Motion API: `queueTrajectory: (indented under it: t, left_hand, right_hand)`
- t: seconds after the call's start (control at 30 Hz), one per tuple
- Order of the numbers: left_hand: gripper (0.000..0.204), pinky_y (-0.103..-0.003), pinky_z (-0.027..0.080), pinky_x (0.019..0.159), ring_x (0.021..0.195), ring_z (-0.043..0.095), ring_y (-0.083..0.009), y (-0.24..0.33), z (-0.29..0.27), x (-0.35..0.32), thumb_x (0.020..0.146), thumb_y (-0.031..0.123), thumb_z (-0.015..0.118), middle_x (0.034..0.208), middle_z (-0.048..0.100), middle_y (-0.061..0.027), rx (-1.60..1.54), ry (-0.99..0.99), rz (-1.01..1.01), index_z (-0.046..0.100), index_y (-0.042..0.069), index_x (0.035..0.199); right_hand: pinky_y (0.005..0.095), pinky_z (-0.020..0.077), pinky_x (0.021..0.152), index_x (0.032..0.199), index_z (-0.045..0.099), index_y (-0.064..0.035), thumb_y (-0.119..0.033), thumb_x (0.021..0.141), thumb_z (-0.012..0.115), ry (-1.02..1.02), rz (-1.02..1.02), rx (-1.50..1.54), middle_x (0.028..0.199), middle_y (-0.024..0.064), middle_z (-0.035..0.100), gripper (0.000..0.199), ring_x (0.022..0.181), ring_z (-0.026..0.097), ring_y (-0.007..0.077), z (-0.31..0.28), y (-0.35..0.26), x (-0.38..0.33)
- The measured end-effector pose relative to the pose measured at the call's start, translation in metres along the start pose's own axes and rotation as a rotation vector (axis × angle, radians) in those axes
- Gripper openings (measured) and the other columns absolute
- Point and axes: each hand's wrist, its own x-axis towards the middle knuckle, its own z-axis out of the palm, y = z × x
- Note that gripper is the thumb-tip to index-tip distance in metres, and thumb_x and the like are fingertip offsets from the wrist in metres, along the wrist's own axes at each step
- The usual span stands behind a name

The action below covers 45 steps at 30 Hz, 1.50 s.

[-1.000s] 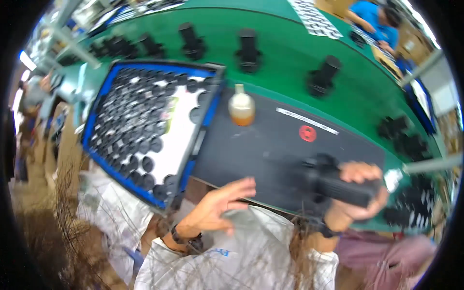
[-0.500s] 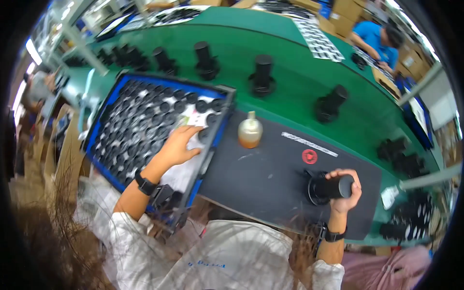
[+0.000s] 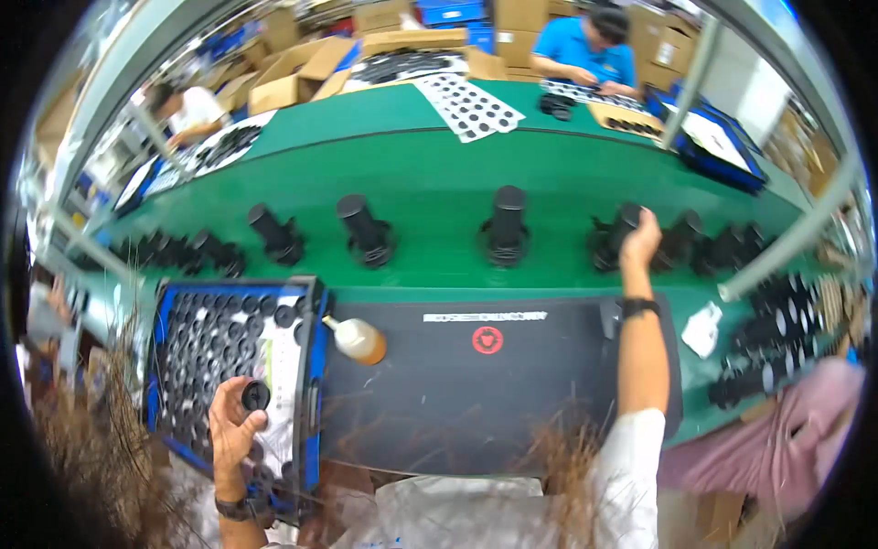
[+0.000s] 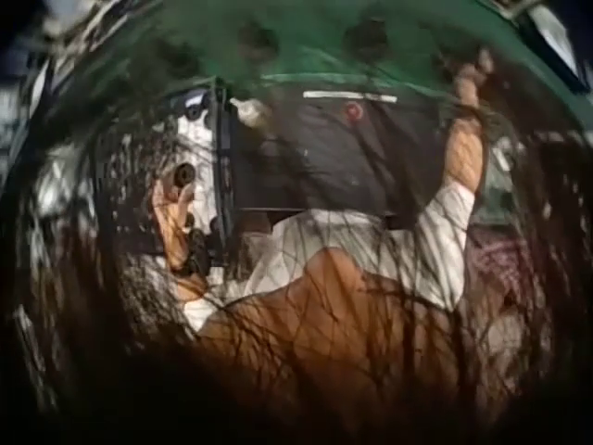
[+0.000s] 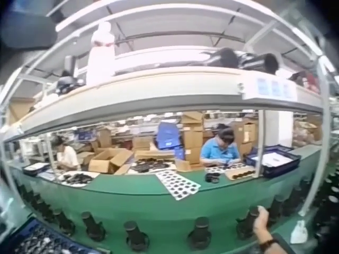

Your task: The person picks up a black plastic component from a conveyor belt and a small circular cap from a tray, presses the cap onto the component, and places the assembly back on the belt.

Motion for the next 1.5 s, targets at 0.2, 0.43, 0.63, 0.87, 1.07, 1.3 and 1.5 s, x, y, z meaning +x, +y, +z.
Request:
queueTrajectory:
  t: [0.2,0.43,0.63,0.87,1.07,1.3,1.5]
  left_hand:
    - [0.074,-0.039,0.039,0.102,0.116,0.051,-0.0256,0.05,0.053,-0.058,0.061,0.0,0.081,0.123,0.053,-0.0183,-0.517,-0.036,0.136,0.045,-0.006,0.125]
    - [0.075,-0.04,0.044,0.098,0.11,0.056,-0.0314,0.025,0.124,-0.068,0.061,0.005,0.08,0.12,0.054,-0.0189,-1.018,-0.125,0.043,0.044,-0.001,0.126]
    - [0.076,-0.041,0.043,0.099,0.114,0.055,-0.0339,-0.014,0.144,-0.06,0.062,0.004,0.08,0.122,0.054,-0.0203,-1.191,-0.272,0.191,0.043,0.0,0.128]
    - [0.071,-0.041,0.044,0.099,0.117,0.053,-0.0317,-0.007,0.189,-0.05,0.067,0.002,0.081,0.129,0.05,-0.0224,-1.098,-0.422,0.183,0.046,-0.003,0.129]
    - [0.068,-0.039,0.045,0.098,0.118,0.053,-0.0299,0.002,0.191,-0.057,0.07,0.005,0.08,0.13,0.049,-0.0235,-0.904,-0.293,0.278,0.047,-0.005,0.129]
    - [0.069,-0.037,0.047,0.096,0.119,0.052,-0.0287,0.007,0.185,-0.065,0.07,0.008,0.081,0.131,0.049,-0.024,-0.666,-0.283,0.312,0.048,-0.007,0.129]
    - [0.069,-0.036,0.046,0.097,0.117,0.052,-0.0266,0.02,0.183,-0.066,0.071,0.008,0.08,0.131,0.05,-0.0234,-0.544,-0.357,0.243,0.047,-0.006,0.129]
  right_hand:
    - [0.0348,0.0378,0.1,0.119,0.055,0.0026,-0.012,0.089,0.055,-0.141,-0.371,-0.117,0.12,0.0137,0.057,0.034,0.111,0.053,0.0235,0.017,-0.107,-0.036]
    - [0.0291,0.0406,0.092,0.113,0.057,0.0027,-0.012,0.08,0.055,-0.743,0.146,0.304,0.11,0.0137,0.059,0.036,0.103,0.055,0.0196,0.143,-0.101,-0.112]
    - [0.0334,0.0438,0.089,0.101,0.057,0.0035,-0.015,0.08,0.05,-0.684,0.231,0.536,0.101,0.015,0.059,0.029,0.097,0.057,0.0243,0.076,-0.13,-0.11]
    - [0.0474,0.0432,0.088,0.098,0.05,-0.0038,-0.03,0.081,0.046,-0.803,0.398,1.366,0.087,0.0108,0.058,0.031,0.088,0.057,0.0307,-0.029,-0.267,-0.233]
    - [0.0433,0.0439,0.086,0.102,0.05,-0.0073,-0.027,0.085,0.051,-0.592,0.798,1.597,0.087,0.0049,0.057,0.026,0.081,0.055,0.0219,-0.037,-0.229,-0.273]
    - [0.0408,0.0439,0.086,0.103,0.049,-0.0081,-0.022,0.087,0.051,-0.627,0.851,1.63,0.088,0.0035,0.056,0.021,0.08,0.054,0.0193,-0.035,-0.219,-0.274]
    - [0.0405,0.0429,0.086,0.102,0.047,-0.0077,-0.012,0.093,0.038,-0.68,0.779,1.636,0.086,0.0039,0.055,0.013,0.079,0.053,0.0189,-0.041,-0.221,-0.27]
